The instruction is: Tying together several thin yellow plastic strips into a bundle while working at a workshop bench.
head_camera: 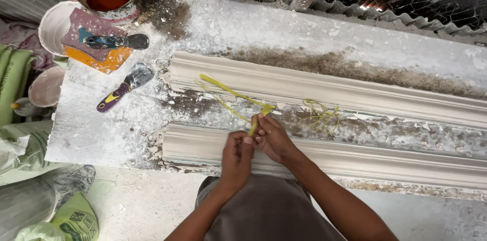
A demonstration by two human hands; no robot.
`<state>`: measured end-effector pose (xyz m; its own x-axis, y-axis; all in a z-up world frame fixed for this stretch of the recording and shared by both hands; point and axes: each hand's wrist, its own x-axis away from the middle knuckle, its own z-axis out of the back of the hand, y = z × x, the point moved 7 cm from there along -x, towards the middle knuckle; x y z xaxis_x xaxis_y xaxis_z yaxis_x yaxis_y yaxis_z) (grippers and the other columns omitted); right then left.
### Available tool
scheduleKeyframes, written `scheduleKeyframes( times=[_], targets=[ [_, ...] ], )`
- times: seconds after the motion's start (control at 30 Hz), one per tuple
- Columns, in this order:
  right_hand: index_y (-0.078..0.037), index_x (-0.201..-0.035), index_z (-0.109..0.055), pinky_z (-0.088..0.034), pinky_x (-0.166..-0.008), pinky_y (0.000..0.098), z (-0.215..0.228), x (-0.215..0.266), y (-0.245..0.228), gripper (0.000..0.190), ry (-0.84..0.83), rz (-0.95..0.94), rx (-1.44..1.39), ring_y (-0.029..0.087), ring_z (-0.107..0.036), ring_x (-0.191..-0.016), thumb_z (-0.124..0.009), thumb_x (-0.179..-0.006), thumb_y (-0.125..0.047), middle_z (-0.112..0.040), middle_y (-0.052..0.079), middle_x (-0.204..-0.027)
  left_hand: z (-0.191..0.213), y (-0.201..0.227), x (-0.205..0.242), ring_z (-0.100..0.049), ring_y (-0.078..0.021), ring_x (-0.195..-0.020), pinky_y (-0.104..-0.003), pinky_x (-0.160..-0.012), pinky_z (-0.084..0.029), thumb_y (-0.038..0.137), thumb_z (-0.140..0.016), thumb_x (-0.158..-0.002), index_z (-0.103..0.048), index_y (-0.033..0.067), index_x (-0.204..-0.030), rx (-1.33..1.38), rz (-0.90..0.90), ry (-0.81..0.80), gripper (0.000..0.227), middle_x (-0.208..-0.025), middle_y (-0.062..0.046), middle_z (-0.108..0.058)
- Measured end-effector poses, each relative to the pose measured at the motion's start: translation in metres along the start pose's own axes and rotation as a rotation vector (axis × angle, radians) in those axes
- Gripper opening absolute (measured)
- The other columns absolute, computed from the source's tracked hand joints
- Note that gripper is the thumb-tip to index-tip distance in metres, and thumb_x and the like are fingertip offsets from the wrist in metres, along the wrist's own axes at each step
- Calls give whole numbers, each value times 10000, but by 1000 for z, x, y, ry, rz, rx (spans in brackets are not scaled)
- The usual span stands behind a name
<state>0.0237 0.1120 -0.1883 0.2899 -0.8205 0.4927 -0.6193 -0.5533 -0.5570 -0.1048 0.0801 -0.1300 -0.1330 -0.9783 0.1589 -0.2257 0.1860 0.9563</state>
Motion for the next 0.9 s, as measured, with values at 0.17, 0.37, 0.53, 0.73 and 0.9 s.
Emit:
scheduleKeyframes(
  times=[0.17,0.37,0.53,0.73,0.9],
  targets=[
    [-99,-936,-460,-424,-563,294,-26,3,-10,353,-30,106,57,97,-373,-593,-403,-1128,-390,-339,-34,-708,9,10,-8,-486,-50,-624,-220,-542,-409,165,-510,-1094,-517,10,-1104,220,66,61,155,-820,-41,-607],
    [-78,-991,-498,-337,-449,263,-58,20,-34,325,4,114,214,84,-344,-518,-380,-1105,-358,-405,-28,-697,1,24,-3,-567,-58,-616,-220,-494,-408,165,-542,-1057,-555,11,-1072,230,151,59,155,-836,-62,-689],
    [45,-1263,-568,-402,-531,261,-60,24,-37,446,-119,42,262,106,-446,-594,-417,-1131,-353,-497,32,-739,5,17,-6,-574,-69,-583,-225,-442,-414,154,-562,-1045,-580,9,-1063,235,225,56,147,-789,-90,-691],
    [3,-1432,-489,-501,-546,282,-76,29,-40,548,-82,-9,334,68,-460,-588,-402,-1039,-368,-638,8,-970,5,19,-8,-636,-92,-640,-249,-477,-507,135,-562,-1038,-553,-5,-1006,201,233,40,144,-830,-95,-705],
    [24,-1224,-586,-434,-560,245,-42,17,-22,434,-103,43,289,58,-424,-621,-464,-1103,-375,-534,12,-842,4,14,-10,-673,-112,-721,-279,-555,-566,122,-581,-1028,-566,-32,-1007,167,221,11,156,-898,-88,-740]
  ],
)
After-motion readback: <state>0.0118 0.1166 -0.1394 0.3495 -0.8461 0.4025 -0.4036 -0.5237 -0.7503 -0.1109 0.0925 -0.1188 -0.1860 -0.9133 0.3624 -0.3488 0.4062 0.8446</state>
